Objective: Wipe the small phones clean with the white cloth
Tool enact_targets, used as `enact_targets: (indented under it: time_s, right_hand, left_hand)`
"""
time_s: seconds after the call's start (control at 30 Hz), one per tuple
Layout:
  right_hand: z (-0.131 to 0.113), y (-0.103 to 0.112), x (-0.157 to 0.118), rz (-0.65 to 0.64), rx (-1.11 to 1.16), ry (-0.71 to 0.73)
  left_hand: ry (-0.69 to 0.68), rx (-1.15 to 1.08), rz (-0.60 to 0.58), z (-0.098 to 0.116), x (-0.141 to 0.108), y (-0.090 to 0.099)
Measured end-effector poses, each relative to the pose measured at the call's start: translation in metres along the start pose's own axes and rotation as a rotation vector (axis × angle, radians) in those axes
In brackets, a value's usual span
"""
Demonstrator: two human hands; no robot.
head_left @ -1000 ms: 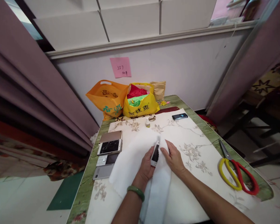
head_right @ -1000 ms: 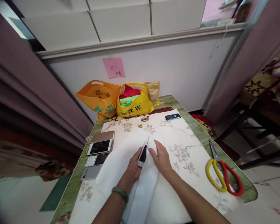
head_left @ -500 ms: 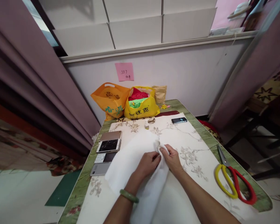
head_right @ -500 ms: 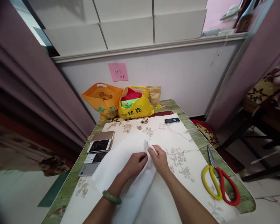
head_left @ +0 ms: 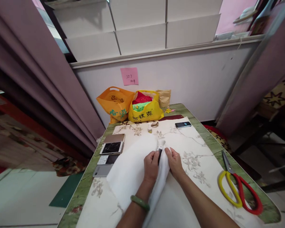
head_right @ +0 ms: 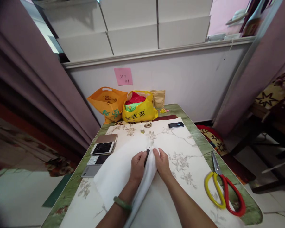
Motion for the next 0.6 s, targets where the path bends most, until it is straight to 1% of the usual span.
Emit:
enact_targets:
  time_s: [0.1, 0.2, 0.27, 0.33, 0.4, 0.47, 0.53, 0.6]
  right_hand:
    - [-0.005, -0.006, -0.004, -0.070, -0.047, 0.043]
    - [-0.012, -0.014, -0.009, -0.166, -0.143, 0.122]
    - [-0.015, -0.017, -0.012, -0.214, -0.180, 0.155]
    - [-0.016, -0.018, -0.013, -0.232, -0.175, 0.157]
    - [-0.017, -0.018, -0.014, -0.236, -0.142, 0.139]
    - [-0.017, -0.015, -0.013, -0.215, -0.095, 0.110]
    - [-0.013, -0.010, -0.011, -0.163, -0.038, 0.059]
    - [-0.008, -0.005, -0.009, -0.114, 0.025, -0.002]
  left_hand:
    - [0.010, -0.047, 0.183, 0.000, 0.002, 0.003]
    - [0.010, -0.071, 0.346, 0.001, 0.010, 0.007]
    - [0.019, -0.102, 0.423, 0.000, 0.017, 0.010]
    - [0.023, -0.139, 0.459, -0.001, 0.021, 0.012]
    - [0.009, -0.159, 0.440, -0.002, 0.021, 0.013]
    - [-0.017, -0.155, 0.348, -0.002, 0.016, 0.011]
    - [-0.018, -0.156, 0.176, -0.003, 0.010, 0.006]
    - [0.046, -0.198, -0.034, -0.009, 0.003, 0.002]
Point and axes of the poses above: each hand's wrist, its own x-axis towards the middle knuckle, its own y-axis out of the back of the hand, z = x × y, the point moved 8 cm from there along x, towards the middle knuckle, and after that the axes turned 1 degree about x, right-handed, at the moved point
